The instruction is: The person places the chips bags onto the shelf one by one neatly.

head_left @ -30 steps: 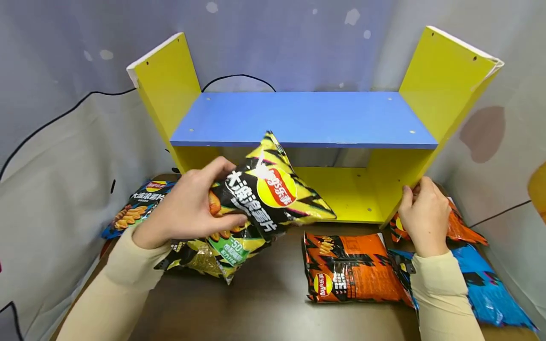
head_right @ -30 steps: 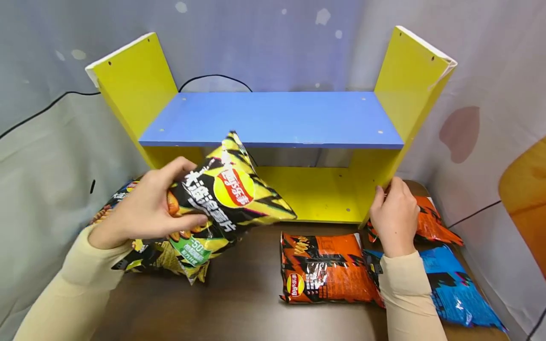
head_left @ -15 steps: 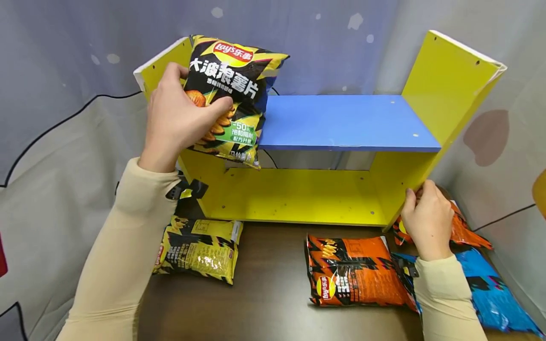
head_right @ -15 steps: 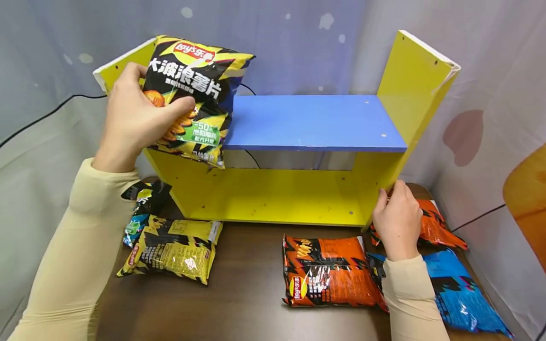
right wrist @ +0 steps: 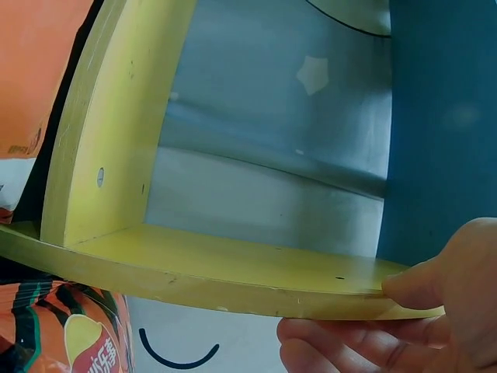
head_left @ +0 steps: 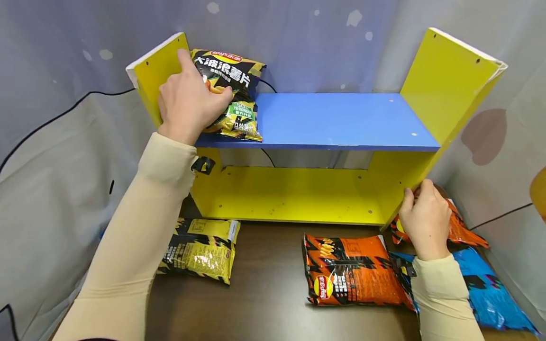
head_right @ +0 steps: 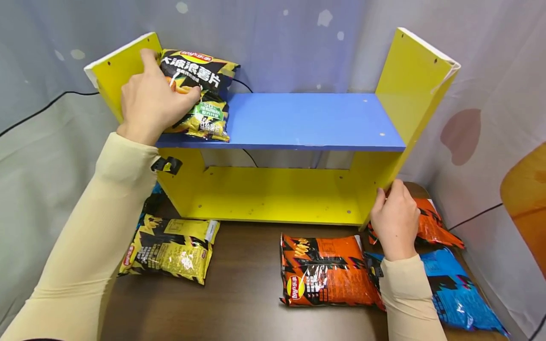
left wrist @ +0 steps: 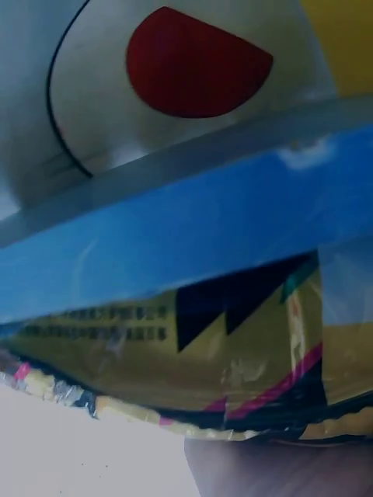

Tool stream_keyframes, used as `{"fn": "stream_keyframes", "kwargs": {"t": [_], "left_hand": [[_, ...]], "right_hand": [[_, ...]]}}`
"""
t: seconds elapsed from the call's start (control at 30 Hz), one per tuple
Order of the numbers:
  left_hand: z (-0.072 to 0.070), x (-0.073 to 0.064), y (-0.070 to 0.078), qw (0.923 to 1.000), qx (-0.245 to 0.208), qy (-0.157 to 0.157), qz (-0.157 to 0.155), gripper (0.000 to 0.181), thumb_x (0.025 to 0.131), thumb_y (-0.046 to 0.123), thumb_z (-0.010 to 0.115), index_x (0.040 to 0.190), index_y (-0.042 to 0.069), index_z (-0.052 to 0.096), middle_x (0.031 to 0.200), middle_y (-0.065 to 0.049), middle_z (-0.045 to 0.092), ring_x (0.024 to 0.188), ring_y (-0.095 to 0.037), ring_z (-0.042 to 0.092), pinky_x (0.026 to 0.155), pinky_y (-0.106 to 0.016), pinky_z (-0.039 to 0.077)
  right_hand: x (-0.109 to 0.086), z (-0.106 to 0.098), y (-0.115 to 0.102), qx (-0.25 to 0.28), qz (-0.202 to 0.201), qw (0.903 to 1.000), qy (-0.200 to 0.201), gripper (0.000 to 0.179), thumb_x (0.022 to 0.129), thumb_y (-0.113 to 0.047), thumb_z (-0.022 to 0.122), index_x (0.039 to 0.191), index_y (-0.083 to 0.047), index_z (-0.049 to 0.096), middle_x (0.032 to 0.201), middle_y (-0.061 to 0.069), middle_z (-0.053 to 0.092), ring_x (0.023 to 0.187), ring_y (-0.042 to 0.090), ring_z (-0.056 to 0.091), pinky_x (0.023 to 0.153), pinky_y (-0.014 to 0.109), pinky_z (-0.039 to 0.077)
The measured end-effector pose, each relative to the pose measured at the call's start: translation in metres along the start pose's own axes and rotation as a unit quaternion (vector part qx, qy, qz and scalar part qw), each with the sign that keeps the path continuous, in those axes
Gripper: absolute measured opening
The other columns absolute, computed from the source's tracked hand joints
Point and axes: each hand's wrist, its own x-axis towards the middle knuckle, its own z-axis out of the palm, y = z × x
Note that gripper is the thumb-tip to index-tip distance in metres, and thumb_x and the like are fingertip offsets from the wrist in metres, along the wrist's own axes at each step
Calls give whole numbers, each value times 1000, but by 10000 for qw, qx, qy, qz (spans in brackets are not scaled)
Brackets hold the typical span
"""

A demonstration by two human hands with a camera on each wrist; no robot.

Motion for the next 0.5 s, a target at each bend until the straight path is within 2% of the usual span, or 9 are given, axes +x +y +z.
{"fn": "stream_keyframes", "kwargs": {"t": [0.07, 0.17, 0.3, 0.5], "left_hand": [[1, 2, 0, 9996, 169, -152, 140, 91, 89, 65, 50, 162, 24, 13, 118, -26, 66, 96, -43, 63, 84, -55, 52], [1, 6, -1, 9980, 282, -510, 231, 89, 92, 61, 47, 167, 31, 8, 134, -30, 58, 106, -47, 58, 90, -58, 50], [0, 9, 0, 9945, 334, -982, 139, 87, 93, 59, 43, 168, 33, 7, 150, -35, 38, 118, -53, 49, 100, -62, 45], [4, 11, 0, 9897, 424, -1370, 22, 86, 93, 63, 33, 168, 30, 6, 155, -36, 28, 121, -55, 48, 103, -61, 42]], "right_hand": [[0, -1, 0, 2, -7, 10000, 0, 27, 103, -16, 58, 104, 11, 59, 89, 29, 61, 72, 52, 58, 62, 62, 43], [0, -1, 0, -5, -29, 10000, 12, 26, 103, -16, 58, 103, 11, 58, 87, 28, 60, 71, 51, 58, 61, 61, 43], [-1, -3, 0, -11, -82, 10000, 36, 26, 103, -16, 58, 101, 10, 58, 86, 27, 60, 70, 50, 58, 60, 60, 43], [-1, -5, -1, -31, -23, 10000, -43, 27, 103, -16, 57, 103, 10, 58, 87, 28, 61, 70, 51, 57, 59, 60, 42]]}}
